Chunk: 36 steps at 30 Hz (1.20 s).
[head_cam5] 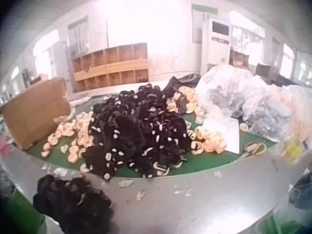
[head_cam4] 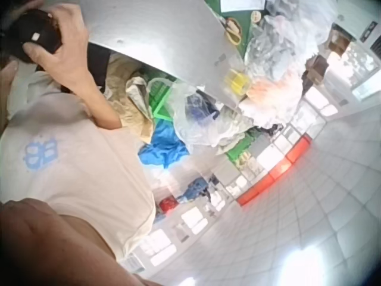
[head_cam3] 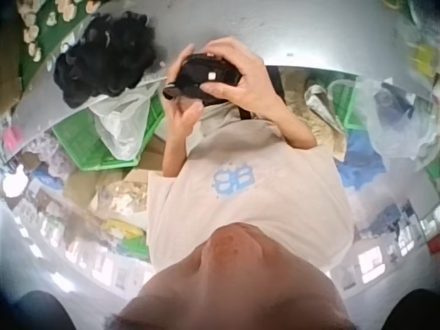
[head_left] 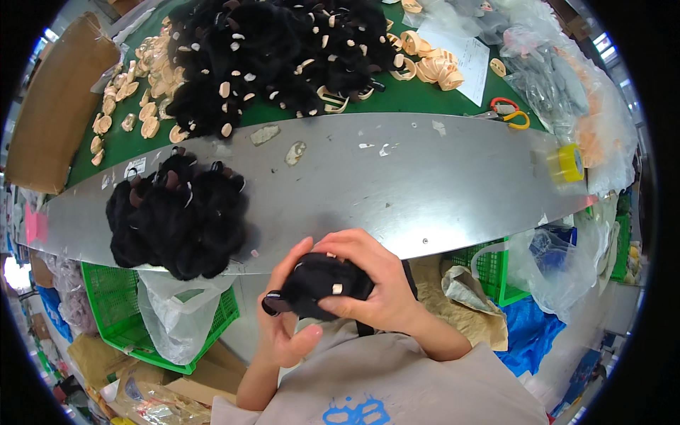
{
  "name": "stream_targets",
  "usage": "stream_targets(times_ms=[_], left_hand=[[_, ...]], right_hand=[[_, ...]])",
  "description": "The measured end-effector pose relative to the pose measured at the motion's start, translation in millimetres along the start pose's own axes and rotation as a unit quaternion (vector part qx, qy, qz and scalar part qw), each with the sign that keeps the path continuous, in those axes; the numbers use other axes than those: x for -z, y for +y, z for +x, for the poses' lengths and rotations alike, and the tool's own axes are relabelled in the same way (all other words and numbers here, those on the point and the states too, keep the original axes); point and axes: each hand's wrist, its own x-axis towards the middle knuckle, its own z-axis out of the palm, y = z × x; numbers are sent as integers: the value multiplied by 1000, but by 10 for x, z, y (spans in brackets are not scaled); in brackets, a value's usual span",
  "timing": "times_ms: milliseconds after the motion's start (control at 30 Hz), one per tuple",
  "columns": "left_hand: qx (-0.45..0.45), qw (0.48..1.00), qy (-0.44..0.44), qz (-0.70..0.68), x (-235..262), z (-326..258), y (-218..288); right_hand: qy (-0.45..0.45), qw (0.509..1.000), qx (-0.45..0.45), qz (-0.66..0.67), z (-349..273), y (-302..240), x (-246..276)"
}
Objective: The person repeatedly picks up small black plush toys and beige plastic components from a workbench, inserts the plastic parts into the plush bodies, and places the assembled units into a green basket. The process is continuous and repetitive throughout the clip.
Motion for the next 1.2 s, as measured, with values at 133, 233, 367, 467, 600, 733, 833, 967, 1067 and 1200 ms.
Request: stream_targets(times_ms=[133,233,367,467,600,733,833,967,1067,1200], left_hand=[[61,993,-9,99,103,29,87],[13,979,-3,201,107,52,78],[-33,960,-47,274,177,161,102],[48,979,-45,193,118,181,131],[70,984,-33,163,83,164,82],[29,985,80,152,68,111,29],[22,979,134,154,56,100,72],[-7,974,128,186,79,93,31],[-17,970,135,203,40,93,31],[-33,963,119,239,100,69,5]], right_hand=[[1,993,78,-87,-22,41,32],[-18,994,39,-97,-25,8,113],[-71,990,4,-124,8,-50,251],[-102,988,-12,-115,52,-97,348],[-160,979,60,-114,161,-150,438],[-91,952,140,-256,458,-58,805],[155,906,100,-380,1136,369,1418],[223,806,12,-548,1763,712,2000],[219,743,-7,-632,2017,891,2105],[194,736,-54,-647,2090,840,2059]])
